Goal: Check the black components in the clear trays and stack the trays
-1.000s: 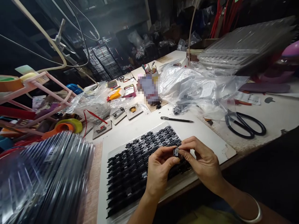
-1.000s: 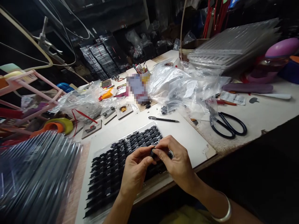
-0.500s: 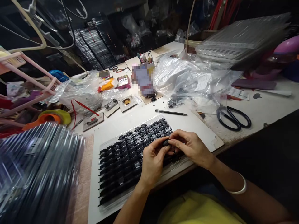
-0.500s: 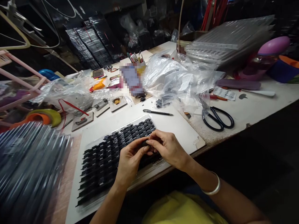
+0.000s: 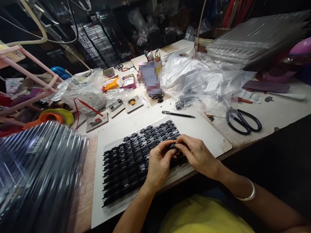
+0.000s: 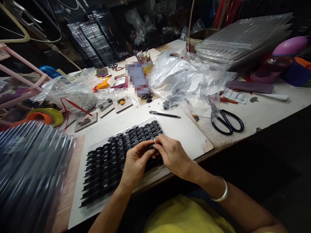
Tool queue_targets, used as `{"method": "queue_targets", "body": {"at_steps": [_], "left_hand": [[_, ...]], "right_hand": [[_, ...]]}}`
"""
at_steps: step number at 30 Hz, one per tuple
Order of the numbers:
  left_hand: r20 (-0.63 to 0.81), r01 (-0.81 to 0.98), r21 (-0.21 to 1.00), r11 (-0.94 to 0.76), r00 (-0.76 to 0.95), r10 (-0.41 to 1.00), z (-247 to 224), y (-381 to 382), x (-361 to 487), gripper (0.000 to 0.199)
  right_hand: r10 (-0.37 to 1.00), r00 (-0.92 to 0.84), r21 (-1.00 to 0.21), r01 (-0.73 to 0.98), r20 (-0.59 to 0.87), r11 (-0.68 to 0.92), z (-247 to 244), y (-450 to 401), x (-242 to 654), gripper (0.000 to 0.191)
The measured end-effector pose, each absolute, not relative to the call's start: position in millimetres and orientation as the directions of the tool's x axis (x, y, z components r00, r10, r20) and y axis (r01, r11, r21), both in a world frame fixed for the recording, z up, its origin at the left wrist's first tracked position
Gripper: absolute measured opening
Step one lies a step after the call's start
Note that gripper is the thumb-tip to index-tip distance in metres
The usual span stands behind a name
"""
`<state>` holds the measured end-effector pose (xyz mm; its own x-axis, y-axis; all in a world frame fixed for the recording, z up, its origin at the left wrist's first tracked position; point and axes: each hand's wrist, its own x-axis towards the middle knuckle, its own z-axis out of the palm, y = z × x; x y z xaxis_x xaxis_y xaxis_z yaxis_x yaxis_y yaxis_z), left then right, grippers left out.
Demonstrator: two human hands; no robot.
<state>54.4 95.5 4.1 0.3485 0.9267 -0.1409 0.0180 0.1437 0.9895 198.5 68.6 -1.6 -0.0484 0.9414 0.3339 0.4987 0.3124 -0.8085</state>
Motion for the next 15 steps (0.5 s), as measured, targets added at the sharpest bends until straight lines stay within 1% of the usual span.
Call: {"method": "queue_targets", "body": {"at_steps": [5, 8, 11, 13, 15], "left_hand": [[-0.074, 0.08, 0.996, 0.05, 0.342, 0.937, 2.1, 94.4, 52.9, 0.017], [0.045, 0.145, 0.985, -0.095, 0.314, 0.948, 1.0, 93.6, 51.0, 0.018], [0.178, 0.236, 0.938, -0.254, 0.301, 0.937, 1.2, 93.3, 49.9, 0.022], [0.185, 0.214, 0.939, -0.268, 0.34, 0.922, 2.9, 93.4, 50.6, 0.022], [0.143, 0.107, 0.975, -0.195, 0.372, 0.917, 5.2, 93.6, 52.0, 0.02]], "right_hand": [[0.917, -0.029, -0.767, 0.539, 0.397, 0.349, -3.8, 63.3, 192.7, 0.015], [0.886, -0.012, -0.729, 0.563, 0.463, 0.389, -5.0, 64.1, 187.8, 0.016], [0.873, -0.018, -0.746, 0.512, 0.487, 0.427, -4.3, 65.9, 187.7, 0.016], [0.878, -0.032, -0.776, 0.454, 0.477, 0.438, -3.3, 65.2, 191.8, 0.015], [0.877, -0.031, -0.797, 0.404, 0.479, 0.449, -2.7, 62.1, 197.6, 0.013]]}}
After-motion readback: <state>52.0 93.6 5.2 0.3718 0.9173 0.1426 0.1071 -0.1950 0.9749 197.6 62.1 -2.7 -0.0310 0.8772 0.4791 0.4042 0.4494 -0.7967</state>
